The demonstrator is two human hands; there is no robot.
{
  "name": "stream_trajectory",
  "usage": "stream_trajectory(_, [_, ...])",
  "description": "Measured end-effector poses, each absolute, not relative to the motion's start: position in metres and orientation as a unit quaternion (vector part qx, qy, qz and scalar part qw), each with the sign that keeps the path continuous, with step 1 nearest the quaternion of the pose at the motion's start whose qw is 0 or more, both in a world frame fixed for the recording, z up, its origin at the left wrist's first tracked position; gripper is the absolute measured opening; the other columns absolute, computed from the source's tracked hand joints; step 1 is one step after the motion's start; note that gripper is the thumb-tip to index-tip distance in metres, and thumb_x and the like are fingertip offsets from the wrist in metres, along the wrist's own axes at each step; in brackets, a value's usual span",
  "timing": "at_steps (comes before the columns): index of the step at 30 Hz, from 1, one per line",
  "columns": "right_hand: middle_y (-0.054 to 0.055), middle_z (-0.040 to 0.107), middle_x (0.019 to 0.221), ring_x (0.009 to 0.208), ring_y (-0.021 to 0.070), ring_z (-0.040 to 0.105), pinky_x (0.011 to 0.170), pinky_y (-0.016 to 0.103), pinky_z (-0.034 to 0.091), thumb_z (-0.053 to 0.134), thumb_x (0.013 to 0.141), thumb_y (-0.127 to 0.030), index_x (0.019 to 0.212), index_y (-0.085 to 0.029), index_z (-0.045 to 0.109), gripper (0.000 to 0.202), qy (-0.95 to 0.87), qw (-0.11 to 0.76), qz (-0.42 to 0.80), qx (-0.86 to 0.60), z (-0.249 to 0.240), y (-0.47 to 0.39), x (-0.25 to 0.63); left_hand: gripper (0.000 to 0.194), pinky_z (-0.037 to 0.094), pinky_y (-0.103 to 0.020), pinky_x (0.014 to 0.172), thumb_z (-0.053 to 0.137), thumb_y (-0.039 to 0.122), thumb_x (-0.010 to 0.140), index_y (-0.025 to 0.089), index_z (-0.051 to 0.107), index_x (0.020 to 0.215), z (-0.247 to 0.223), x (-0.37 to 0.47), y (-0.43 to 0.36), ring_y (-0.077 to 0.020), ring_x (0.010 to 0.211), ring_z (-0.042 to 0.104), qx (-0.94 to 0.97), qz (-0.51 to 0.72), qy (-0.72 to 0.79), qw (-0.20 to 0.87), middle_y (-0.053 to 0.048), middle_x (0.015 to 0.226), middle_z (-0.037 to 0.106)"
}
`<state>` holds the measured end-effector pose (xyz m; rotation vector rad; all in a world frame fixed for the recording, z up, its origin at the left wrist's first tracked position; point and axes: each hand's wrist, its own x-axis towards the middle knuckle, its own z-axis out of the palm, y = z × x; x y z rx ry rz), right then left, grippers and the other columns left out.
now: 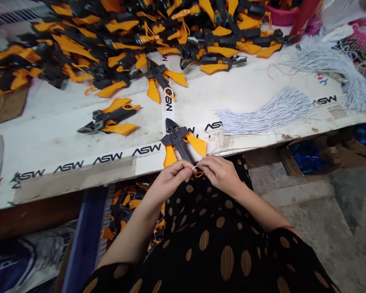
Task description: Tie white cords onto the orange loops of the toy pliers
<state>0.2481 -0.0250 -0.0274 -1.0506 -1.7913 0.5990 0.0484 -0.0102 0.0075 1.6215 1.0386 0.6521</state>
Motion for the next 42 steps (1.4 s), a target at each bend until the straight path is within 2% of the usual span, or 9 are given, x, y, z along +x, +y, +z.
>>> stream_trajectory(4, [0.005,0.074,0.09,0.077,0.0153,0.069,0.069,0.028,0.057,0.061,0.098,-0.028,0.095,-0.022,0.071,0.012,-0.676,0.515,0.311,-0.426,-0.024,-0.032,0.235,0.038,0.038,-0.025,0.054,0.06,0.055,0.093,0.019,0.071,0.09,-0.007,0.052,-0.022,-0.0109,0.055,0.049,0.588,0.365,0.471,0.547,0.001,0.064,0.06])
stream_trajectory(11, [-0.001,0.07,0.076,0.056,0.0101,0.06,0.054,0.024,0.055,0.074,0.084,-0.049,0.091,-0.02,0.068,0.03,-0.438,0.499,0.613,-0.429,-0.026,-0.034,0.225,0.013,0.046,-0.032,0.071,0.064,0.032,0.096,0.027,0.077,0.098,-0.012,0.049,-0.019,-0.015,0.073,0.064,0.804,0.38,0.443,0.114,-0.003,0.08,0.074])
stream_trajectory(14, [-0.001,0.069,0.074,0.053,0.0081,0.055,0.052,0.022,0.052,0.081,0.077,-0.051,0.087,-0.019,0.069,0.036,-0.387,0.464,0.684,-0.409,-0.026,-0.029,0.23,0.016,0.043,-0.032,0.068,0.062,0.024,0.096,0.029,0.074,0.105,-0.011,0.038,-0.01,-0.0149,0.072,0.063,0.872,0.325,0.366,0.029,-0.003,0.086,0.077])
stream_trajectory(18, [-0.003,0.063,0.065,0.05,0.0073,0.049,0.046,0.02,0.046,0.084,0.073,-0.05,0.079,-0.018,0.068,0.037,-0.364,0.435,0.72,-0.401,-0.027,-0.026,0.233,0.019,0.046,-0.031,0.068,0.06,0.02,0.097,0.029,0.072,0.109,-0.011,0.026,-0.002,-0.015,0.079,0.068,0.912,0.298,0.28,0.04,-0.004,0.096,0.079])
stream_trajectory(23, [-0.003,0.061,0.068,0.051,0.0076,0.048,0.049,0.021,0.045,0.074,0.084,-0.052,0.082,-0.019,0.064,0.034,-0.404,0.442,0.704,-0.382,-0.026,-0.03,0.229,0.006,0.05,-0.027,0.069,0.072,0.024,0.09,0.025,0.073,0.096,-0.012,0.036,-0.009,-0.0138,0.076,0.071,0.863,0.393,0.31,0.075,-0.002,0.088,0.079])
stream_trajectory(27, [0.0,0.065,0.076,0.063,0.0124,0.059,0.061,0.026,0.052,0.058,0.097,-0.042,0.087,-0.022,0.063,0.023,-0.56,0.503,0.498,-0.429,-0.024,-0.033,0.227,0.027,0.047,-0.026,0.059,0.063,0.042,0.095,0.02,0.066,0.079,-0.013,0.058,-0.02,-0.0123,0.06,0.062,0.694,0.415,0.475,0.346,-0.001,0.07,0.069])
stream_trajectory(31, [0.004,0.072,0.087,0.083,0.0164,0.068,0.079,0.03,0.055,0.055,0.098,-0.027,0.087,-0.023,0.067,0.017,-0.692,0.5,0.313,-0.416,-0.02,-0.028,0.233,0.038,0.035,-0.023,0.046,0.06,0.055,0.092,0.019,0.061,0.078,-0.012,0.063,-0.02,-0.0075,0.045,0.043,0.534,0.358,0.482,0.596,0.003,0.064,0.06])
stream_trajectory(38, [0.002,0.071,0.074,0.055,0.0096,0.055,0.052,0.022,0.046,0.071,0.084,-0.051,0.087,-0.018,0.069,0.034,-0.516,0.303,0.675,-0.432,-0.014,-0.014,0.247,0.02,0.048,-0.021,0.065,0.068,0.031,0.093,0.019,0.069,0.077,-0.001,0.046,-0.003,-0.0103,0.066,0.062,0.756,0.364,0.395,0.373,0.0,0.073,0.068])
stream_trajectory(42, [0.0,0.068,0.068,0.048,0.0063,0.047,0.046,0.02,0.039,0.079,0.073,-0.053,0.08,-0.017,0.066,0.039,-0.431,0.241,0.775,-0.395,-0.016,-0.011,0.248,0.016,0.05,-0.021,0.064,0.068,0.027,0.093,0.019,0.07,0.08,0.0,0.042,0.001,-0.0104,0.067,0.064,0.806,0.373,0.326,0.323,-0.001,0.073,0.07])
